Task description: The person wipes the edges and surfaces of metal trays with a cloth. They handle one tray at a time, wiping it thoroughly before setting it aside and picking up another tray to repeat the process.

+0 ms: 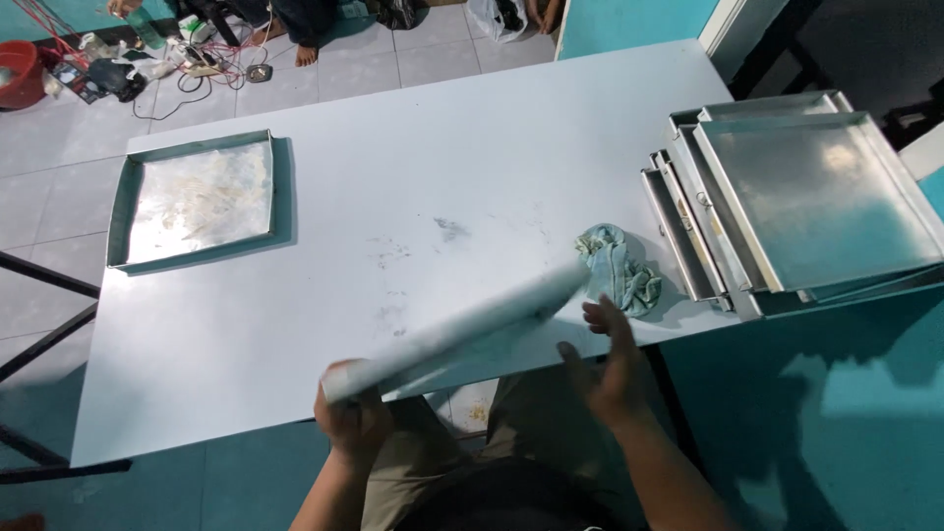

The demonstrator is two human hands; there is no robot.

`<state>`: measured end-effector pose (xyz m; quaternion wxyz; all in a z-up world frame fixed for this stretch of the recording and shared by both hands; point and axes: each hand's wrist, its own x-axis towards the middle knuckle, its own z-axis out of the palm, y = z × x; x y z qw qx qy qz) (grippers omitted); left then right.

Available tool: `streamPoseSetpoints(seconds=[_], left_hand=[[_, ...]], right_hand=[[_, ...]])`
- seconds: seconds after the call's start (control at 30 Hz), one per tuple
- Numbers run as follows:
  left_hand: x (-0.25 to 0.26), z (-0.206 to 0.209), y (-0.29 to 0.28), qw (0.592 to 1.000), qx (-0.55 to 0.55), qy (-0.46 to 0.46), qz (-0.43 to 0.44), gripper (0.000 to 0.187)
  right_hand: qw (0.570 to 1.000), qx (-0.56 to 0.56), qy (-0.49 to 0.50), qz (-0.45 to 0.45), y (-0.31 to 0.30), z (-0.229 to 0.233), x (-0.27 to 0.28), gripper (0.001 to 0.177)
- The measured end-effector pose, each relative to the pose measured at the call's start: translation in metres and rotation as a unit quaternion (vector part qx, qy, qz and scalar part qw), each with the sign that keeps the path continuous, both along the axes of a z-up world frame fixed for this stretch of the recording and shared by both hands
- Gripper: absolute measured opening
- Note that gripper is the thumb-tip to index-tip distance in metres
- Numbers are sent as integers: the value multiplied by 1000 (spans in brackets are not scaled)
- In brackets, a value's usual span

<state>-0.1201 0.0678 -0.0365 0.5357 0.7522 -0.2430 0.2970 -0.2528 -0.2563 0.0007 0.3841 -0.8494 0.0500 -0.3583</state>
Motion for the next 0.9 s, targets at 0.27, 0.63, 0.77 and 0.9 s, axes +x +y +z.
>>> streamPoseSetpoints(seconds=[0.27,0.63,0.77,0.9], left_hand=[[10,67,-43,906,-205,370,-20,34],[-8,105,-86,695,-377,612,-26,51],[-15,110,-90,665,-363,649,-71,65],[-19,63,-93,723,-288,563,-279,71]], right_hand=[[947,298,121,-2,51,-60,-3,82],[850,425,278,144,84,-46,-14,39],[859,420,248,156,73,-34,-10,28],[877,423,143,179,47,-9,-10,26]])
